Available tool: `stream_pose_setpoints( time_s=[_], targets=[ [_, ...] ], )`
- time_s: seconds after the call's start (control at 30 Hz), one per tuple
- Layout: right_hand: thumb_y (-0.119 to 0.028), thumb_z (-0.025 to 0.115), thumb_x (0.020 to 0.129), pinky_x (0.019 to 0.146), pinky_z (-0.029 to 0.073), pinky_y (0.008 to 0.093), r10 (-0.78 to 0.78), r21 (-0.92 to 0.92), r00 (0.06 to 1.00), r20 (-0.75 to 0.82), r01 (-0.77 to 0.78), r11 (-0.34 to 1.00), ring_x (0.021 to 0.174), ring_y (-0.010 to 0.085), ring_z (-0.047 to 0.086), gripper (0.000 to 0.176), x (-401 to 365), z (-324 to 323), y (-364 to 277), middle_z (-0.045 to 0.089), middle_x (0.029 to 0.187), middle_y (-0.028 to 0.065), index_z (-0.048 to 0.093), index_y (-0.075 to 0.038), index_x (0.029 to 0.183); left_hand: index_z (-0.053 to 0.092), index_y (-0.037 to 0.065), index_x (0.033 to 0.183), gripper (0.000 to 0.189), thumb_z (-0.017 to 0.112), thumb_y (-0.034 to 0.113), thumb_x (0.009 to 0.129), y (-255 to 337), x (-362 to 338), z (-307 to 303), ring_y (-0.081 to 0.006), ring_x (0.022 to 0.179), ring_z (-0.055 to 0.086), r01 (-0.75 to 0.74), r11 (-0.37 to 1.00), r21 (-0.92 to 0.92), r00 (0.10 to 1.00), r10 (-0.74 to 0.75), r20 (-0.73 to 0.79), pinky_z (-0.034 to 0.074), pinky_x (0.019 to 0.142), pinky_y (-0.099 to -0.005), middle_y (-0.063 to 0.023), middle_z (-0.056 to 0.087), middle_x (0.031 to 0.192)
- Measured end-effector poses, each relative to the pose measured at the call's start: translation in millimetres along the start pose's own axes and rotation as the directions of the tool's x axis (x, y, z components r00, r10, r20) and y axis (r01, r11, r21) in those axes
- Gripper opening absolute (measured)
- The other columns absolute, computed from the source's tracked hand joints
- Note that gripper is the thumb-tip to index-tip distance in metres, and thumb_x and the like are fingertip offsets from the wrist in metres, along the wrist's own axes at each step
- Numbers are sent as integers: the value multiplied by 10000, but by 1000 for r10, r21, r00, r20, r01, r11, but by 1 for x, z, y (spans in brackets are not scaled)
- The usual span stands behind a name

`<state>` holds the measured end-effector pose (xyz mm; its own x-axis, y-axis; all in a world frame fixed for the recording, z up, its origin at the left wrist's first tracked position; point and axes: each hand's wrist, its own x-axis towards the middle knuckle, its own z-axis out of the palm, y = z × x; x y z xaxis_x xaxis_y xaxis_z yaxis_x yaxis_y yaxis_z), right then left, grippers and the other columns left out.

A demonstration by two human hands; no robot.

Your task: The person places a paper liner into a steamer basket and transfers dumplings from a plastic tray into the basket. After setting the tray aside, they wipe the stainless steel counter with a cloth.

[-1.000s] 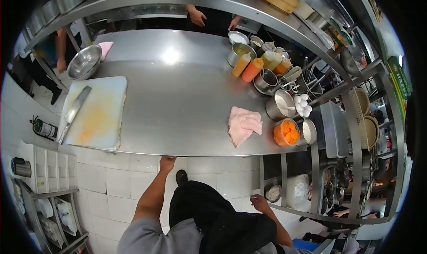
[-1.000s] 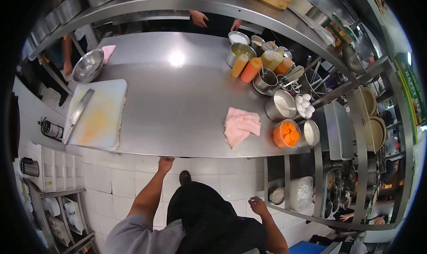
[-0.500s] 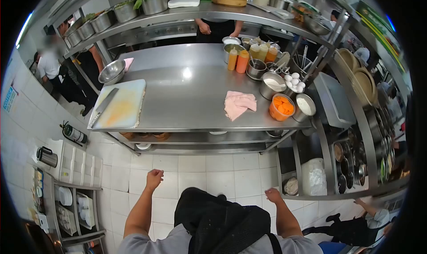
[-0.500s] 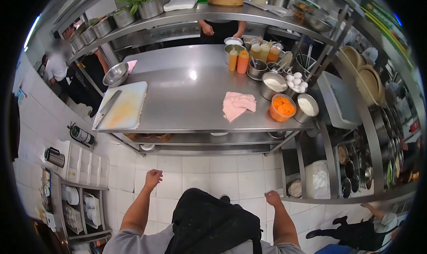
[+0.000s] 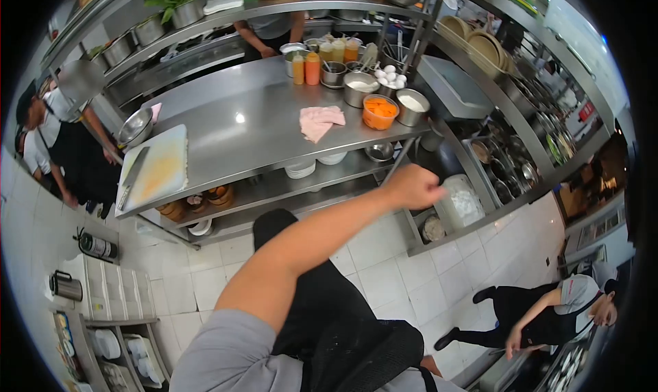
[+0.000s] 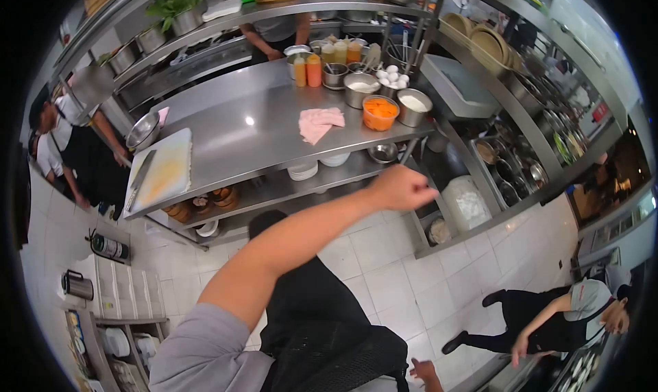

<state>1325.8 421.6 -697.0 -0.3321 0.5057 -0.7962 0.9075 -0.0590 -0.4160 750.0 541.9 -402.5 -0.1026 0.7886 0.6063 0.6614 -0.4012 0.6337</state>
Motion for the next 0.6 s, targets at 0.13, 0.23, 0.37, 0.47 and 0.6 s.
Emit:
stream_pose_setpoints(
  time_s=[0.13, 0.23, 0.37, 0.47, 0.6],
  targets=[
    [-372, 655, 871, 497, 523, 329, 498, 78, 862, 99, -506, 859, 576, 213, 666, 384, 30, 59, 108, 700, 711, 129, 683, 2, 792, 596, 55, 570, 388, 704, 354, 792, 51, -9, 41, -323, 530, 585, 102, 983, -154, 991, -87, 103, 451, 518, -389, -137, 584, 556],
    [-370, 642, 874, 501, 525, 334, 386, 48, 914, 123, -394, 918, 584, 214, 666, 373, 71, 39, 56, 694, 733, 127, 670, -1, 836, 586, 49, 575, 400, 706, 354, 804, 12, -52, 6, -294, 504, 573, 124, 992, -26, 988, -121, 99, 441, 508, -385, -125, 574, 544],
    [-368, 626, 878, 505, 528, 341, 178, 53, 975, 134, -187, 981, 595, 215, 665, 365, 171, -8, -54, 686, 763, 124, 652, -5, 895, 596, 15, 701, 406, 660, 365, 896, -77, -186, -113, -152, 566, 469, 629, 763, 149, 777, -617, -122, 427, 546, -358, -114, 532, 600],
    [-366, 613, 880, 509, 529, 346, 49, 106, 993, 108, -60, 992, 603, 216, 664, 364, 251, -41, -161, 681, 785, 122, 639, -8, 939, 656, 50, 987, 267, 583, 301, 932, -107, -406, -198, -285, 859, 631, 756, 588, 287, 643, -584, -496, 505, 751, -372, -134, 668, 921],
    [-312, 626, 900, 531, 514, 345, -259, 1, 961, -98, 261, 965, 651, 200, 654, 315, 310, -98, -289, 680, 814, 115, 624, 3, 919, 599, 36, 1097, 310, 562, 293, 928, 47, -678, -178, -177, 705, 586, 756, 12, -654, -415, -764, -494, 486, 557, -318, -93, 603, 798]
  ],
)
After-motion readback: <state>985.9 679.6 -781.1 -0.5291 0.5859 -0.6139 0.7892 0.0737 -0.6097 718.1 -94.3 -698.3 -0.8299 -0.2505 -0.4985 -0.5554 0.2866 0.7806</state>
